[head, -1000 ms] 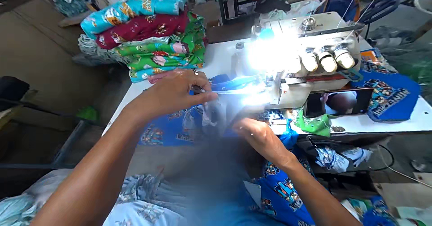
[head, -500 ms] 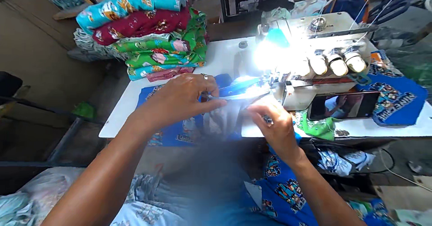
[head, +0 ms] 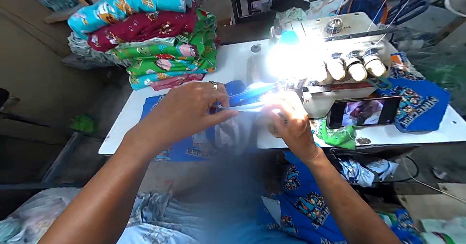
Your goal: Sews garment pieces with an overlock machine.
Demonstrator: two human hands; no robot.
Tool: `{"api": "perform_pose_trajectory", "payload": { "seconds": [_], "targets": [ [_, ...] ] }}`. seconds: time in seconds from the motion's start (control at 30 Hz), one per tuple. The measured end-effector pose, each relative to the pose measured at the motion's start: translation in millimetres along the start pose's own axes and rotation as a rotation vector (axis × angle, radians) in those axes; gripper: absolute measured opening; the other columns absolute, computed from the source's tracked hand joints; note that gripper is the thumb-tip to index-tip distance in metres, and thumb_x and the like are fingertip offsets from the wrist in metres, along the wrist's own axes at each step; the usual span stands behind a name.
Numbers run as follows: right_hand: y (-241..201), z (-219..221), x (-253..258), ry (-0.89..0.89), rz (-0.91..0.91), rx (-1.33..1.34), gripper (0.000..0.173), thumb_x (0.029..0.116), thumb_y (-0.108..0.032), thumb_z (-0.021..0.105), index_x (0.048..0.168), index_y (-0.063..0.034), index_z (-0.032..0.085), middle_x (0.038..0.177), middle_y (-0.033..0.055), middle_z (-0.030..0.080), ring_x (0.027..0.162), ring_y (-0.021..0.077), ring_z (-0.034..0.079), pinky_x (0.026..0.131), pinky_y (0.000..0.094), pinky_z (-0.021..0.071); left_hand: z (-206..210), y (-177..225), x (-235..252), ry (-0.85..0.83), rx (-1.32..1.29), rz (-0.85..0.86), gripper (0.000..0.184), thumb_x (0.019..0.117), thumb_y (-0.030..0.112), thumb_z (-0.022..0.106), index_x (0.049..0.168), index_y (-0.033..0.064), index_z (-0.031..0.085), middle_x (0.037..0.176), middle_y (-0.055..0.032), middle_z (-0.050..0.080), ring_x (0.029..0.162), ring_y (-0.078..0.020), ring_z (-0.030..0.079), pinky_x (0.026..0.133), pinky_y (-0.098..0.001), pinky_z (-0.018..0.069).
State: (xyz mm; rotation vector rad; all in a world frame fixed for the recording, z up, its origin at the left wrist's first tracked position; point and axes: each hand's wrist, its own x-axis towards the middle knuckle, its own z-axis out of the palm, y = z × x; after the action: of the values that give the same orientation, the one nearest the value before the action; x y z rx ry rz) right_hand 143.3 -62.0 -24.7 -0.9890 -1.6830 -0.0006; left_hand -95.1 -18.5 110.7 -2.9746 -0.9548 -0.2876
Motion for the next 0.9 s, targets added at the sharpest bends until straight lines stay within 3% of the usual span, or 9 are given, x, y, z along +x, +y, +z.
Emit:
{"api": "perform_pose_trajectory", "payload": {
  "seconds": [0.23,0.43,0.53,0.6,0.7,0.8,0.9],
  "targets": [
    [3.3,-2.8,4.5,-0.011,0.027,-0.015,0.014,0.0991,-0.01,0.065,0.104,-0.0019,0.075,0.101,0.0132,0.071,0.097,0.0231,0.068,0.089,0.0335,0.0535,1.5,19.7,-3.4,-0.01,0.077,0.074,0.037,0.0987,0.048,0.053,0.088,0.0171,0.071,0.09,0.0006,0.067,0.07,-0.0149,0.064,0.057,-0.036,0.0498],
    [6.6,-3.4,3.7,-0.045,-0.057,-0.021,0.019,0.0957,0.003,0.06,0.101,-0.0041,0.077,0.103,0.0127,0.072,0.102,0.0268,0.066,0.09,0.0387,0.0501,-0.6,24.2,-3.8,-0.008,0.1,0.093,0.038,0.0989,0.046,0.053,0.088,0.0155,0.071,0.092,-0.0008,0.067,0.068,-0.0149,0.063,0.056,-0.0339,0.0479],
    [10.0,-3.5,-0.6,-0.049,-0.057,-0.03,0.017,0.0996,-0.01,0.064,0.108,-0.0057,0.078,0.11,0.0119,0.072,0.108,0.0255,0.065,0.096,0.0381,0.0501,-1.8,20.7,-3.1,-0.017,0.094,0.067,0.04,0.0994,0.049,0.051,0.088,0.0163,0.071,0.091,-0.0002,0.067,0.069,-0.0147,0.063,0.057,-0.0355,0.0496],
    [12.7,-2.0,-4.2,-0.023,-0.043,-0.036,0.017,0.0978,-0.018,0.068,0.106,-0.0061,0.077,0.111,0.0117,0.071,0.11,0.0259,0.065,0.099,0.0397,0.049,-2.3,19.3,-2.8,-0.015,0.067,0.054,0.042,0.0979,0.054,0.052,0.088,0.0175,0.071,0.089,0.0016,0.066,0.069,-0.0129,0.063,0.058,-0.0352,0.0495],
    [15.0,0.5,-8.6,0.035,0.006,-0.022,0.013,0.0963,-0.015,0.069,0.1,-0.0047,0.077,0.106,0.0121,0.073,0.108,0.0262,0.065,0.097,0.0403,0.0488,-0.8,16.6,-2.1,-0.007,0.079,0.043,0.046,0.0932,0.062,0.054,0.086,0.019,0.07,0.085,0.0033,0.064,0.068,-0.0123,0.061,0.056,-0.0356,0.0473],
    [14.8,0.2,-9.3,0.062,0.038,0.003,0.012,0.0975,-0.013,0.068,0.101,-0.0041,0.076,0.104,0.0117,0.072,0.105,0.0248,0.065,0.095,0.0395,0.0494,0.0,16.1,-1.3,-0.019,0.094,0.025,0.043,0.0939,0.058,0.055,0.086,0.0181,0.07,0.086,0.002,0.065,0.07,-0.0148,0.063,0.057,-0.0376,0.0475],
    [16.7,1.1,-10.3,0.08,0.055,0.008,0.011,0.0964,-0.012,0.069,0.101,-0.0046,0.076,0.104,0.0109,0.072,0.105,0.0232,0.065,0.095,0.0371,0.0497,0.8,14.8,-1.3,-0.025,0.032,0.04,0.04,0.0958,0.055,0.054,0.083,0.0208,0.069,0.088,0.0056,0.065,0.071,-0.0099,0.062,0.059,-0.0341,0.0489]
  ]
}}
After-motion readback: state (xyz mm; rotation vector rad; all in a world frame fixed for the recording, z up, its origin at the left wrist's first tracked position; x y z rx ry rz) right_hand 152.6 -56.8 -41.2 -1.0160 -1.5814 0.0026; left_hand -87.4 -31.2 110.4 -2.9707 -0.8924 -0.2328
